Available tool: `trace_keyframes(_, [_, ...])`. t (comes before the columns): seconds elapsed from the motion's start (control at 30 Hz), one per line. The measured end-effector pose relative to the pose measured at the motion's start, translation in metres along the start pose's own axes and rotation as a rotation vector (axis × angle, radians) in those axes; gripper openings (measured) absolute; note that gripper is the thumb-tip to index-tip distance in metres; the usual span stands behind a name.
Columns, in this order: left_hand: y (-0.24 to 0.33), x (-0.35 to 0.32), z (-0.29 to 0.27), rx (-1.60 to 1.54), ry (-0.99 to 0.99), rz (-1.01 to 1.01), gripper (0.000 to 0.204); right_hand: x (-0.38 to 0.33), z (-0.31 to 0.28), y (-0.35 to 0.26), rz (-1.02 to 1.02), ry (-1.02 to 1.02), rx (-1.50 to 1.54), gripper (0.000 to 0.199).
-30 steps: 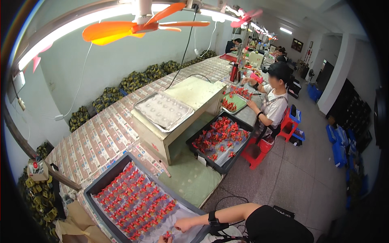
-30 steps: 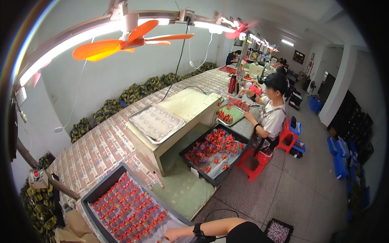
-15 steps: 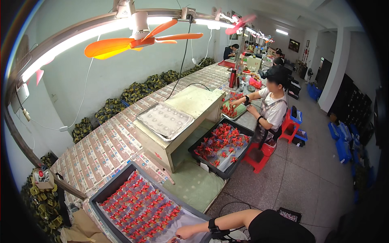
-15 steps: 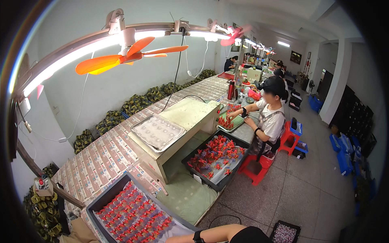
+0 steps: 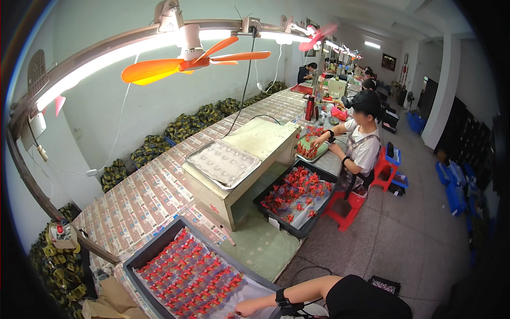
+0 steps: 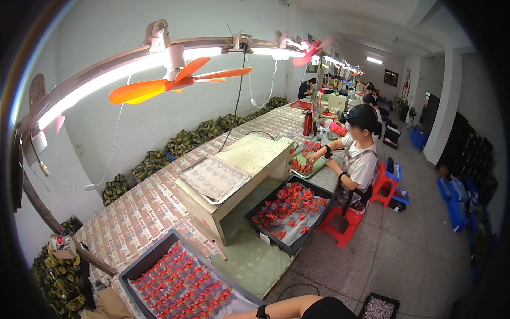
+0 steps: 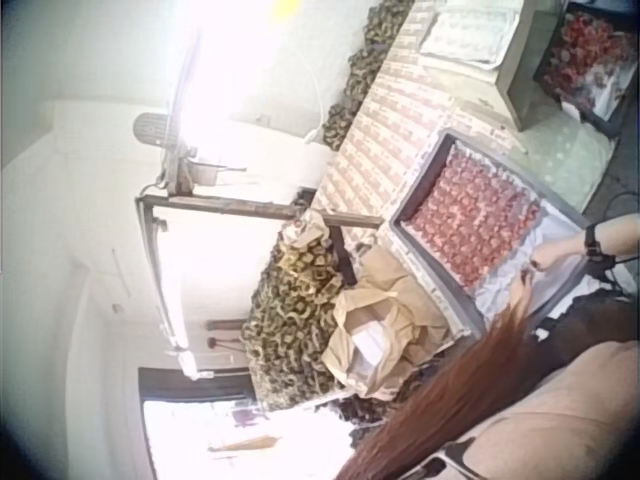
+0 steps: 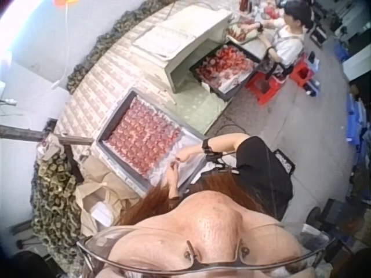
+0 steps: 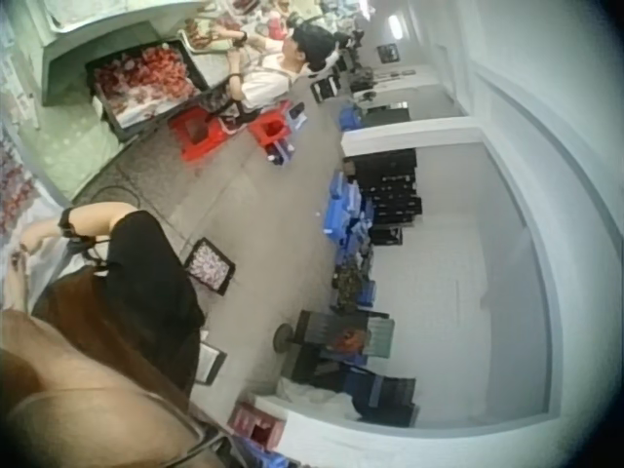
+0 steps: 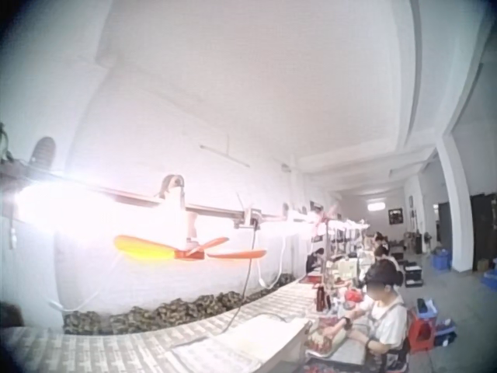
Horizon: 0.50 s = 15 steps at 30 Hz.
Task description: The person picks up red and purple toy figures from a pile in a grey tray and arranges them into rows. After filling the tray, the person picks up more figures from a black bin and places them onto the table.
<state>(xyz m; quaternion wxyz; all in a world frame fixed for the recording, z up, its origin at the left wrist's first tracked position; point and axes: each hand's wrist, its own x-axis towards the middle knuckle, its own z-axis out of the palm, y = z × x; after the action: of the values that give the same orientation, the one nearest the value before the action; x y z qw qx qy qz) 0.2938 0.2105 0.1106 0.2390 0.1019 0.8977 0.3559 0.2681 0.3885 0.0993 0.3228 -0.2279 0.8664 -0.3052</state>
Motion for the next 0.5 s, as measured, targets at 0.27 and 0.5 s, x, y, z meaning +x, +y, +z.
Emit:
trace_keyframes(0.27, [0.027, -0.004, -0.005, -0.030, -0.004, 0.083, 0.035, 0.002, 0.000, 0.002, -0.024, 0.064, 0.055, 0.025])
trace_keyframes(0.5, [0.018, -0.002, 0.002, -0.025, 0.013, 0.099, 0.039, 0.000, 0.000, -0.002, 0.001, 0.102, 0.117, 0.017])
